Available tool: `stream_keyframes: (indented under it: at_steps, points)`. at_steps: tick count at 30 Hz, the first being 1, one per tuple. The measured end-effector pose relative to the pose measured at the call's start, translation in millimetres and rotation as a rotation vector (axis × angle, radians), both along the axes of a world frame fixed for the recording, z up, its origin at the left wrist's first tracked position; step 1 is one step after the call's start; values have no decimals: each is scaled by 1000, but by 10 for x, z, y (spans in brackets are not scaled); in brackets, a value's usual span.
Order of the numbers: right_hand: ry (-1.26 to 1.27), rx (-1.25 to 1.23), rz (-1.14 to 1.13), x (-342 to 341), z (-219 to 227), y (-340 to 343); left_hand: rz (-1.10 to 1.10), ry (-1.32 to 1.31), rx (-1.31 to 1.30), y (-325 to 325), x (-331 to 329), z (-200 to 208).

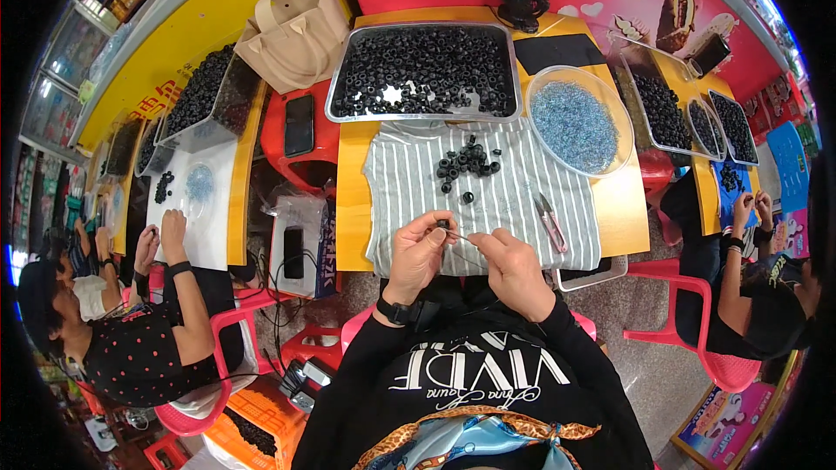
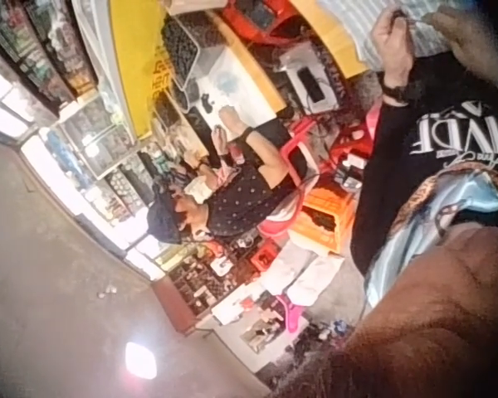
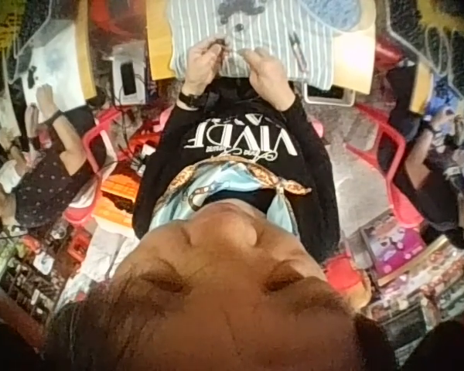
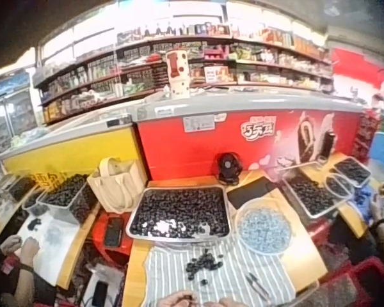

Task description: Sorting small black plastic components or beads into trays and containers at a workspace.

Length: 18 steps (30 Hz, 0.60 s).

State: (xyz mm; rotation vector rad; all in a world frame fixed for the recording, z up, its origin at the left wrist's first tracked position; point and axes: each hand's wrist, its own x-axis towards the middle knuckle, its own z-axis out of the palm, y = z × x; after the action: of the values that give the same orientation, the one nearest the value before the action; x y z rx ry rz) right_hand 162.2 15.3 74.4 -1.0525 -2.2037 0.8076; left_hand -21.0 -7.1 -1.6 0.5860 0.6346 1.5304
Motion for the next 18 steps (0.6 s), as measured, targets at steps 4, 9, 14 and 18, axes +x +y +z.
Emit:
stream_keyframes:
  at_steps: [4, 9, 14, 18]
  points:
    - [-28, 26, 13, 7, 28, -4, 2, -19, 39, 14, 12, -9]
    - [-167, 82, 46, -26, 122, -41, 69, 101, 28, -21, 44, -5]
    - [-186, 97, 59, -33, 100, -85, 179, 515, 62, -70, 146, 114]
    - [-197, 103, 44, -55, 34, -121, 247, 653, 94, -78, 185, 116]
